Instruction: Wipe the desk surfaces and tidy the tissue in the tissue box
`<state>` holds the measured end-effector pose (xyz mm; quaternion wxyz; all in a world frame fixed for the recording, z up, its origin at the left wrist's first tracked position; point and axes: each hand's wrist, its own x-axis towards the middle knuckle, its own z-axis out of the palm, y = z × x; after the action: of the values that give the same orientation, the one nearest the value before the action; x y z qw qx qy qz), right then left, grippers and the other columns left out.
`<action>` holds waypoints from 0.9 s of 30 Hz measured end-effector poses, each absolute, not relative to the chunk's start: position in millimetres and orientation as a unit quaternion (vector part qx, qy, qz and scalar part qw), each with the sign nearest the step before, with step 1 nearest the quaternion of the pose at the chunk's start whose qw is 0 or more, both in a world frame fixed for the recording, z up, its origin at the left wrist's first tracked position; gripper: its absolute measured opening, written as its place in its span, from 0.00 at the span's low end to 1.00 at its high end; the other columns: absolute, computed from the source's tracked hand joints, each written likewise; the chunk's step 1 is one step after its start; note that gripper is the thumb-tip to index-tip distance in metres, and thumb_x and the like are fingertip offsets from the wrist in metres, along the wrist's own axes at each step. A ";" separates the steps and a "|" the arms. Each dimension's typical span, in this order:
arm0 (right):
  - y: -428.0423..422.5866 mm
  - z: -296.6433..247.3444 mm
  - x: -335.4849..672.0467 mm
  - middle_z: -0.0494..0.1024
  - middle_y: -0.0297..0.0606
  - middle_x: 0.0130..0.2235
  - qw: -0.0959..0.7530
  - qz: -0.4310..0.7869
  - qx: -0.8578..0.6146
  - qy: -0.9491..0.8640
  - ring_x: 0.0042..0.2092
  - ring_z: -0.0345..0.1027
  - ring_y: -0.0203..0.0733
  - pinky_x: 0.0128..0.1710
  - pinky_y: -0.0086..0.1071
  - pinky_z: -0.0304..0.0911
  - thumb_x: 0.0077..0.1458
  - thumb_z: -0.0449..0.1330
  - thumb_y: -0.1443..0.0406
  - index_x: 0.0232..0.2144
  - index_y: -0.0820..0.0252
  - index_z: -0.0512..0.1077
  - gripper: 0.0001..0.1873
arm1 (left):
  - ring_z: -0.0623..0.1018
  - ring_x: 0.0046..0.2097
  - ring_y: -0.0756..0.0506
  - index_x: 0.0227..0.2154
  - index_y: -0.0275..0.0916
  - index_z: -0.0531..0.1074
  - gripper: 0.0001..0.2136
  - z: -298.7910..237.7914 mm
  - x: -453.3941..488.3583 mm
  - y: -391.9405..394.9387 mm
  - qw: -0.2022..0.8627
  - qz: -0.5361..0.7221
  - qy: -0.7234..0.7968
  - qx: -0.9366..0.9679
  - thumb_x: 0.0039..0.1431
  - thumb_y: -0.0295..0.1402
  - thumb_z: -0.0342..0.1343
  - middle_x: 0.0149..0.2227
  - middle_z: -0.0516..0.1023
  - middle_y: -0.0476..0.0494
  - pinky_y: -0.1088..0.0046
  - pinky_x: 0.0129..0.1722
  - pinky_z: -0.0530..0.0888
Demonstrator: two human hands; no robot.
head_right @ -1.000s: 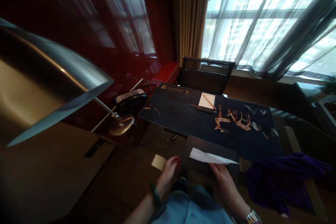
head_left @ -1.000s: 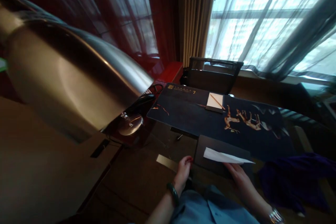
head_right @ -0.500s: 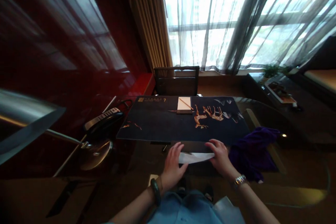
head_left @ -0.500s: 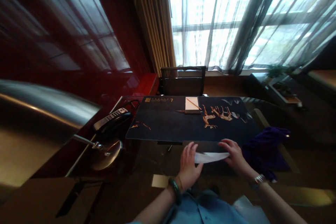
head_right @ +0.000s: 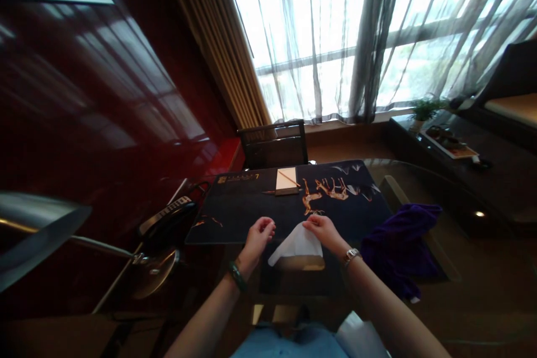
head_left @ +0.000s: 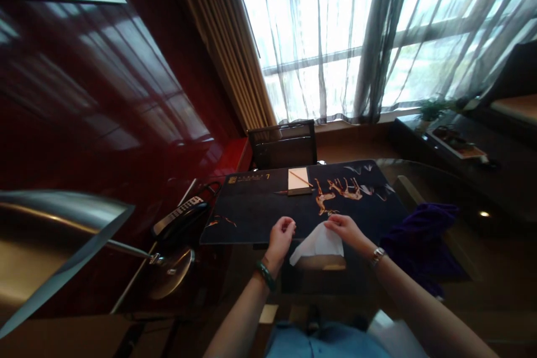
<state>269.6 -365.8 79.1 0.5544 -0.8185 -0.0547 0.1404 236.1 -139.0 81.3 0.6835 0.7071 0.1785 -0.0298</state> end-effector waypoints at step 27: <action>-354.1 72.8 184.3 0.77 0.56 0.54 0.352 0.255 -0.858 -0.273 0.56 0.72 0.58 0.58 0.50 0.64 0.62 0.53 0.54 0.50 0.62 0.68 0.21 | 0.78 0.49 0.37 0.37 0.33 0.81 0.14 50.9 143.8 -141.8 0.392 -0.149 0.029 0.907 0.60 0.30 0.50 0.43 0.83 0.32 0.64 0.49 0.67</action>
<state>184.3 -354.1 72.8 0.3519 -0.8581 -0.2734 0.2551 143.8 -141.8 50.9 0.3915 0.9075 0.0290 -0.1493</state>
